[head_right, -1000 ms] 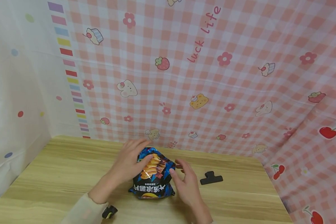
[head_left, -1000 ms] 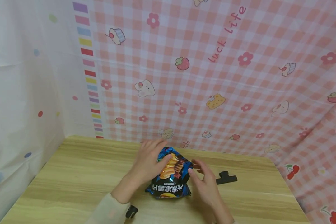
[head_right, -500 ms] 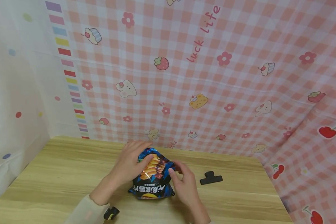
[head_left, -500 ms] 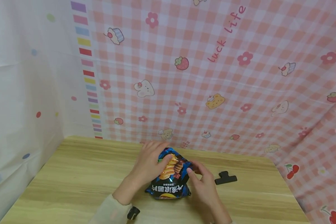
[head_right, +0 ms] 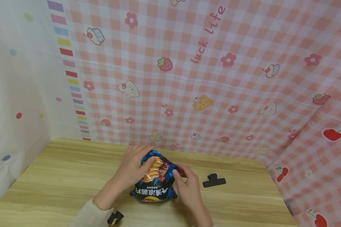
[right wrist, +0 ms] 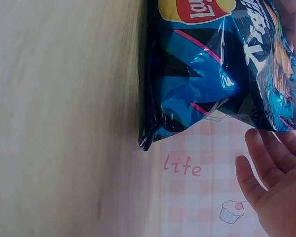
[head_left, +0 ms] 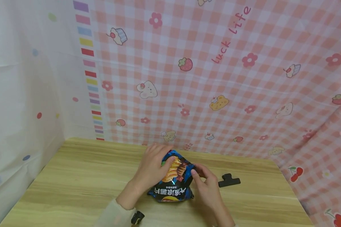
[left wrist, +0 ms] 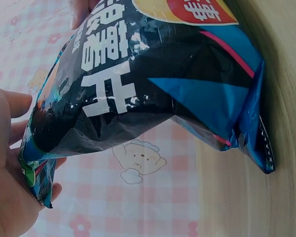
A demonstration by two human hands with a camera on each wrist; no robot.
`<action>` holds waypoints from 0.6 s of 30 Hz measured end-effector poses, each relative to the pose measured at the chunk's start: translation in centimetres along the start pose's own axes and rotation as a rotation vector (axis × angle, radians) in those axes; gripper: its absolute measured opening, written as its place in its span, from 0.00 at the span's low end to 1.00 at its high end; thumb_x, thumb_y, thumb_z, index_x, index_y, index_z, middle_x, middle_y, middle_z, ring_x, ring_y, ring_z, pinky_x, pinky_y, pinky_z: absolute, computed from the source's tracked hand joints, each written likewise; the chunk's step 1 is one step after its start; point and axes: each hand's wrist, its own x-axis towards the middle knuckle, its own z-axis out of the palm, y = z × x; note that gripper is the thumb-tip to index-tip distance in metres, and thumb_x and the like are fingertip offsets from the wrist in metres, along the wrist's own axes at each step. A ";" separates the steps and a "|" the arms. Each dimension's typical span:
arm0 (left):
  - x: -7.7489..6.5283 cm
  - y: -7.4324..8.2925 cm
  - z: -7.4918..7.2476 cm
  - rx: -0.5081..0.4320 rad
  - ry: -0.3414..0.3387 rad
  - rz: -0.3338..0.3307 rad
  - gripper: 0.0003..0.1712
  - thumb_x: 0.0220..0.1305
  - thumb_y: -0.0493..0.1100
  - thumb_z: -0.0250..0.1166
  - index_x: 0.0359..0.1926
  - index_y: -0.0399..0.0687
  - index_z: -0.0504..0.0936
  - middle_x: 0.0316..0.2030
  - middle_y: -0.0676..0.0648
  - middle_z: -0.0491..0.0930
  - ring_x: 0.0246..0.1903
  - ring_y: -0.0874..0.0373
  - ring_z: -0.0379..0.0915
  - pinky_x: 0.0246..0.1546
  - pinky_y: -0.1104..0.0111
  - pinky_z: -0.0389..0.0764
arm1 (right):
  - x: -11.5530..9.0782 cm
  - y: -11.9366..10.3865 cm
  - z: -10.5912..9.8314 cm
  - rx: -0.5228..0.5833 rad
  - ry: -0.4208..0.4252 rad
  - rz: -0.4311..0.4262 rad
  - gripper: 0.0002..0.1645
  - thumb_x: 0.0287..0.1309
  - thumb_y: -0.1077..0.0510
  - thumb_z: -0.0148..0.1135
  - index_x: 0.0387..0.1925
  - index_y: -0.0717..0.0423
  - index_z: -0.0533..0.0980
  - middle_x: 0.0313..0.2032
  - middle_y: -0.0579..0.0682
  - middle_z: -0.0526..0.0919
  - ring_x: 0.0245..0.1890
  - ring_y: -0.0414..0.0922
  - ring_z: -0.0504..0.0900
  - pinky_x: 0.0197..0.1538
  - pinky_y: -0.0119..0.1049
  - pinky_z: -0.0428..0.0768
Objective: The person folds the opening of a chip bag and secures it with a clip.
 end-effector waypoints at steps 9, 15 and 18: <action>0.0 -0.1 0.1 -0.006 0.027 0.013 0.19 0.73 0.43 0.66 0.60 0.40 0.84 0.55 0.44 0.85 0.57 0.46 0.77 0.67 0.48 0.71 | 0.2 0.3 0.3 -0.007 0.071 -0.034 0.11 0.72 0.59 0.66 0.51 0.56 0.86 0.42 0.46 0.90 0.41 0.42 0.84 0.49 0.34 0.81; 0.0 -0.3 0.1 -0.011 0.066 0.034 0.16 0.70 0.38 0.70 0.57 0.40 0.86 0.52 0.45 0.86 0.55 0.48 0.78 0.62 0.52 0.76 | 0.2 0.3 0.4 -0.008 0.080 -0.036 0.07 0.70 0.61 0.68 0.46 0.56 0.87 0.39 0.45 0.90 0.40 0.41 0.84 0.47 0.34 0.81; 0.0 -0.3 0.0 -0.021 0.072 0.037 0.15 0.69 0.37 0.70 0.55 0.40 0.86 0.49 0.46 0.85 0.53 0.50 0.78 0.59 0.53 0.77 | 0.1 0.3 0.3 -0.011 0.080 -0.037 0.06 0.69 0.61 0.68 0.45 0.55 0.87 0.39 0.45 0.90 0.40 0.41 0.84 0.47 0.33 0.82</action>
